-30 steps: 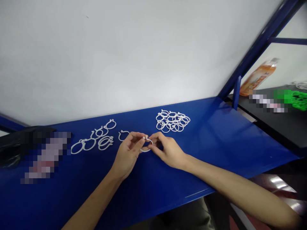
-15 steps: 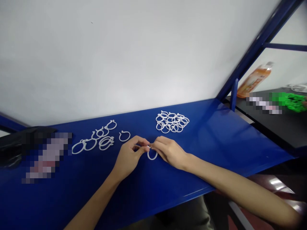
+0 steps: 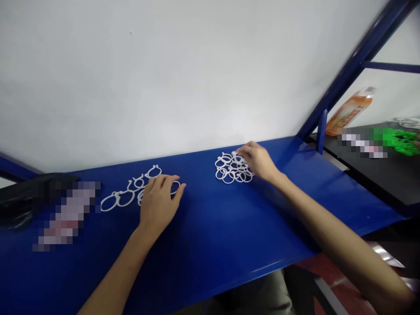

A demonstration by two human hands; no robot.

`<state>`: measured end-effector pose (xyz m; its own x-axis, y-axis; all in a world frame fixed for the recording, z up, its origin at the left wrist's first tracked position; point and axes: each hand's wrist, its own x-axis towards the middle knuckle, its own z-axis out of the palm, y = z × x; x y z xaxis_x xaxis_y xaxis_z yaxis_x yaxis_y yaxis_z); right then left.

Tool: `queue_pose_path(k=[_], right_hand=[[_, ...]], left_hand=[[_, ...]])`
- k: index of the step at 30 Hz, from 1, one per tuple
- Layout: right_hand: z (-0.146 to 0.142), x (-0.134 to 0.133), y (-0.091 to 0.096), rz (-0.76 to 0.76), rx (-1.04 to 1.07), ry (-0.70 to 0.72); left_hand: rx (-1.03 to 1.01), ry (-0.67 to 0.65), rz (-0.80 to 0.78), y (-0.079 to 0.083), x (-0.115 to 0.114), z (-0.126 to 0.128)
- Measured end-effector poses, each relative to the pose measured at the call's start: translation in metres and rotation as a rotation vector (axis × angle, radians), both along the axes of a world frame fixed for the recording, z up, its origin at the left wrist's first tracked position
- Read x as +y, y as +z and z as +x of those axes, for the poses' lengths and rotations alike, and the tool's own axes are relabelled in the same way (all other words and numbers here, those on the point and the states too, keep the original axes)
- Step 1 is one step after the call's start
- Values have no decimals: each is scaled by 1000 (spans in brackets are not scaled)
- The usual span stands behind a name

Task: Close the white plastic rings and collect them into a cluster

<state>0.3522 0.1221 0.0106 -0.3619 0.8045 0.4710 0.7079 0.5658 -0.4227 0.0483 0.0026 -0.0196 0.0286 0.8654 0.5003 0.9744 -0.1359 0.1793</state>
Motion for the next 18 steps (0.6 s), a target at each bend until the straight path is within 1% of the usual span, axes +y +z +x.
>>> queue_pose_path(k=[1, 3, 4, 7, 10, 13, 15, 18], right_hand=[[12, 19, 1, -84, -10, -76], [32, 52, -1, -306, -5, -137], [39, 64, -4, -405, 29, -131], [48, 84, -14, -525, 37, -77], [45, 88, -19, -590, 40, -16], [43, 88, -19, -619, 43, 42], [43, 89, -18, -610, 41, 69], [44, 88, -18, -539, 6, 46]], left_hand=[[69, 52, -28, -1, 1, -4], [163, 112, -109, -3, 1, -7], [190, 123, -146, -3, 1, -7], [215, 115, -200, -6, -1, -4], [204, 89, -205, -7, -1, -1], [203, 62, -201, -7, 0, 0], [206, 47, -192, -8, 0, 0], [202, 25, -172, -9, 0, 1]])
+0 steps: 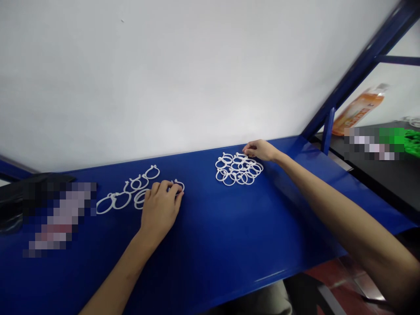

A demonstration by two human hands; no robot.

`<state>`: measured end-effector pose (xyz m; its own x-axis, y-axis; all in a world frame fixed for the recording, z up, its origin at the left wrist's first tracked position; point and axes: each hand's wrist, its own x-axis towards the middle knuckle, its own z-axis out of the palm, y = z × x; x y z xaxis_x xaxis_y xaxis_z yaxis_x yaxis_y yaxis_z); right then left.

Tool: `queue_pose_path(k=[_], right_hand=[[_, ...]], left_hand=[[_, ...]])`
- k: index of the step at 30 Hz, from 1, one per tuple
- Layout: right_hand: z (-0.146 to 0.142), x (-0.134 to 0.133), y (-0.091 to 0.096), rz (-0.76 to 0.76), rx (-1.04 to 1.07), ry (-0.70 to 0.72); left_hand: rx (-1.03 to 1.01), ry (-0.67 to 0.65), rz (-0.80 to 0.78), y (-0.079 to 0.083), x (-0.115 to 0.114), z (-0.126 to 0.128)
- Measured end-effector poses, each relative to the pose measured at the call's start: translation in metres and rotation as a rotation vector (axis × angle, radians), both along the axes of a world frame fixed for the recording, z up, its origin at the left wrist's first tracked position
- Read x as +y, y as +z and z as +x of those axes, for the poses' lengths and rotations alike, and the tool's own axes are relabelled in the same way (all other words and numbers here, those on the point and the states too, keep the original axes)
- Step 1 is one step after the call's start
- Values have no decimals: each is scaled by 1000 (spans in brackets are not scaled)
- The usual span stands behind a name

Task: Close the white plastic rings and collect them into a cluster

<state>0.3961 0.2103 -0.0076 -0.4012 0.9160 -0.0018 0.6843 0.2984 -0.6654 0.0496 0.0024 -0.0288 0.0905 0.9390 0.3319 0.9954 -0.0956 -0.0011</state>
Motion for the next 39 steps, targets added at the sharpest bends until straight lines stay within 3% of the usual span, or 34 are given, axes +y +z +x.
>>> queue_pose_path(k=[10, 13, 15, 16, 18, 22, 24, 26, 30, 33, 36, 39], right_hand=[[-4, -13, 9, 275, -255, -107], [-17, -41, 18, 495, -233, -148], [-34, -73, 22, 574, -127, -95], [-44, -92, 23, 541, -52, -28], [-67, -130, 21, 331, 96, 113], [-104, -184, 3, -54, 395, 143], [-113, -194, -7, -115, 506, 121], [-113, -197, -13, -84, 530, 102], [-106, -195, -15, 55, 430, 129], [-104, -194, -14, 120, 371, 149], [-103, -195, -13, 140, 342, 160], [-101, -196, -12, 214, 318, 182]], left_hand=[[-53, -87, 39, -4, -1, 4], [-99, -140, 105, -3, -1, 8], [-144, -199, 182, 0, -3, 14], [-169, -239, 224, 2, -4, 18], [-210, -330, 296, 7, -8, 26], [-203, -498, 351, 9, -16, 41], [-191, -565, 308, 7, -20, 45], [-248, -595, 274, 4, -23, 48], [-568, -437, 306, 5, -25, 51], [-787, -319, 133, 7, -22, 49], [-890, -251, -29, 6, -18, 47], [-936, -128, 7, 3, -16, 47]])
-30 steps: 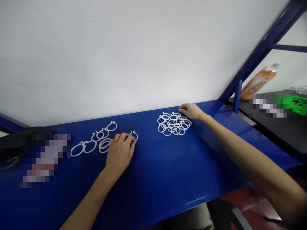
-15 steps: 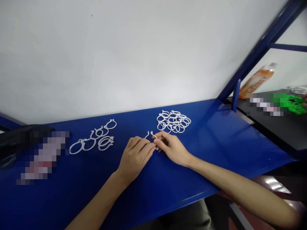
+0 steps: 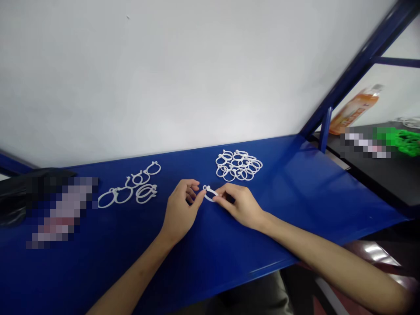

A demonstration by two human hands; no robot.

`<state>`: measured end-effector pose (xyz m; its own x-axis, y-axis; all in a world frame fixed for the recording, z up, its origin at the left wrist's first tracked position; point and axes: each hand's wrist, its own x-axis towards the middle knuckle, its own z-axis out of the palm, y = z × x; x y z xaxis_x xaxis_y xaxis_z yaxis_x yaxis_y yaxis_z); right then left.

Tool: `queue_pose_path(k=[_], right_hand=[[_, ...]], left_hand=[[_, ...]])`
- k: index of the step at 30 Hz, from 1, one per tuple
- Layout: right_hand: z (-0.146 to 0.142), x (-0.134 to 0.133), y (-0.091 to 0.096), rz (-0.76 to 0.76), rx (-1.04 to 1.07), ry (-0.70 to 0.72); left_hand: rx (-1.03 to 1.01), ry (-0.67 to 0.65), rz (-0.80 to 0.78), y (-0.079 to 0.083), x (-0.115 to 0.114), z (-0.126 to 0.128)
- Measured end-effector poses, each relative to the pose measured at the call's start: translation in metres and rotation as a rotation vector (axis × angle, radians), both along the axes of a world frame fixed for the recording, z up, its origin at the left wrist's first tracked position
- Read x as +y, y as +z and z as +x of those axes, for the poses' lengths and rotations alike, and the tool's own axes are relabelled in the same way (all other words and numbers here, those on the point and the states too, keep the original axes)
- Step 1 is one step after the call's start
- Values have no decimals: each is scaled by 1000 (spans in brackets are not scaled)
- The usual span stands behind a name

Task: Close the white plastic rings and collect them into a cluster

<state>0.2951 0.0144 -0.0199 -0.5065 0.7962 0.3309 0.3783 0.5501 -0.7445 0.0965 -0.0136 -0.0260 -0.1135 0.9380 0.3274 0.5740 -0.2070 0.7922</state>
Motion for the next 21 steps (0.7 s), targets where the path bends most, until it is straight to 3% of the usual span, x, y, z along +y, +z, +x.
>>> queue_pose_path(k=[2, 7, 11, 15, 18, 21], right_hand=[[1, -1, 0, 103, -47, 4], [1, -7, -1, 351, -255, 75], [-2, -10, 3, 403, -209, 80], [-2, -6, 5, 241, -24, -57], [-1, -3, 4, 17, 57, 19], [-3, -4, 4, -56, 84, 56]], left_hand=[[-64, -4, -40, -2, -1, 1], [-135, -183, -102, -3, -4, 3], [-158, -200, -108, -2, -3, 3], [-320, -176, -140, 2, -1, 0], [-379, -161, -136, 5, -2, -1], [-340, -156, -87, 6, -3, -1]])
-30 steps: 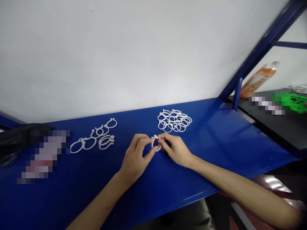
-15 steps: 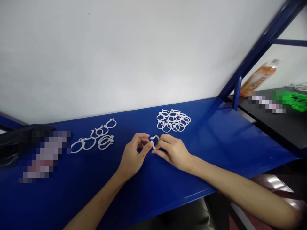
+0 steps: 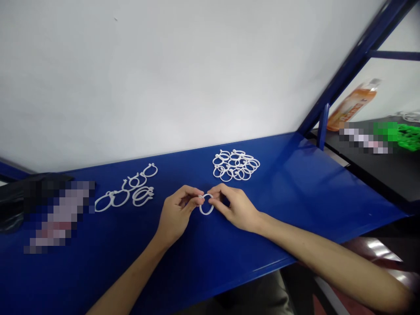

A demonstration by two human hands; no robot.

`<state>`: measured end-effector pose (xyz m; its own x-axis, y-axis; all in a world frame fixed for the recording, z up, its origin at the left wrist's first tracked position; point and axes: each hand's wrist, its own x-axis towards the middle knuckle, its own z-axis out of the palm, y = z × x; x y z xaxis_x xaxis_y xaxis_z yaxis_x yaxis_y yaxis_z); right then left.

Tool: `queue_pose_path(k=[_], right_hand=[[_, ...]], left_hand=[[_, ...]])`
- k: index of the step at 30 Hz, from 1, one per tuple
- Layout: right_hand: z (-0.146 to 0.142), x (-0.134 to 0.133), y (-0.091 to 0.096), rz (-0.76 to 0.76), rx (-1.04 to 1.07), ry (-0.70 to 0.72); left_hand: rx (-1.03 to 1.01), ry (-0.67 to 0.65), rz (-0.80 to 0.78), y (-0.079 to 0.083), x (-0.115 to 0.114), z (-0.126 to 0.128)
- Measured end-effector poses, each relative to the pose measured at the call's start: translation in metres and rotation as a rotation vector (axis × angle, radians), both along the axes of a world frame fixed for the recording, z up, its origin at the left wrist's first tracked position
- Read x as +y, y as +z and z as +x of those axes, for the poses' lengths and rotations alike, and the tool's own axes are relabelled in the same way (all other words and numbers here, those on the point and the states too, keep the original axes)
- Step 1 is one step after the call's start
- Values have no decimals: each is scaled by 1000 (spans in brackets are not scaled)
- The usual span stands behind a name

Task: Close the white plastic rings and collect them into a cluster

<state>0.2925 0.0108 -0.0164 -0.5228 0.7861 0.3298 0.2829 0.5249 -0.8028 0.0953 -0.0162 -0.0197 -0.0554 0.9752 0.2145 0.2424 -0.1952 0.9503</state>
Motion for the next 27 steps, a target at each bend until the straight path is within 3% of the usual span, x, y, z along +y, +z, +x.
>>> queue_pose_path(k=[9, 18, 22, 27], right_hand=[[3, -5, 0, 89, -35, 81], [10, -6, 4, 237, -158, 200], [8, -5, 1, 189, -127, 173], [0, -3, -1, 83, 10, 66]], left_hand=[[187, -4, 102, -5, 0, -4], [234, -134, 205, -10, -2, -9], [250, -126, 240, -9, -1, -7], [241, 15, 294, -7, -1, -4]])
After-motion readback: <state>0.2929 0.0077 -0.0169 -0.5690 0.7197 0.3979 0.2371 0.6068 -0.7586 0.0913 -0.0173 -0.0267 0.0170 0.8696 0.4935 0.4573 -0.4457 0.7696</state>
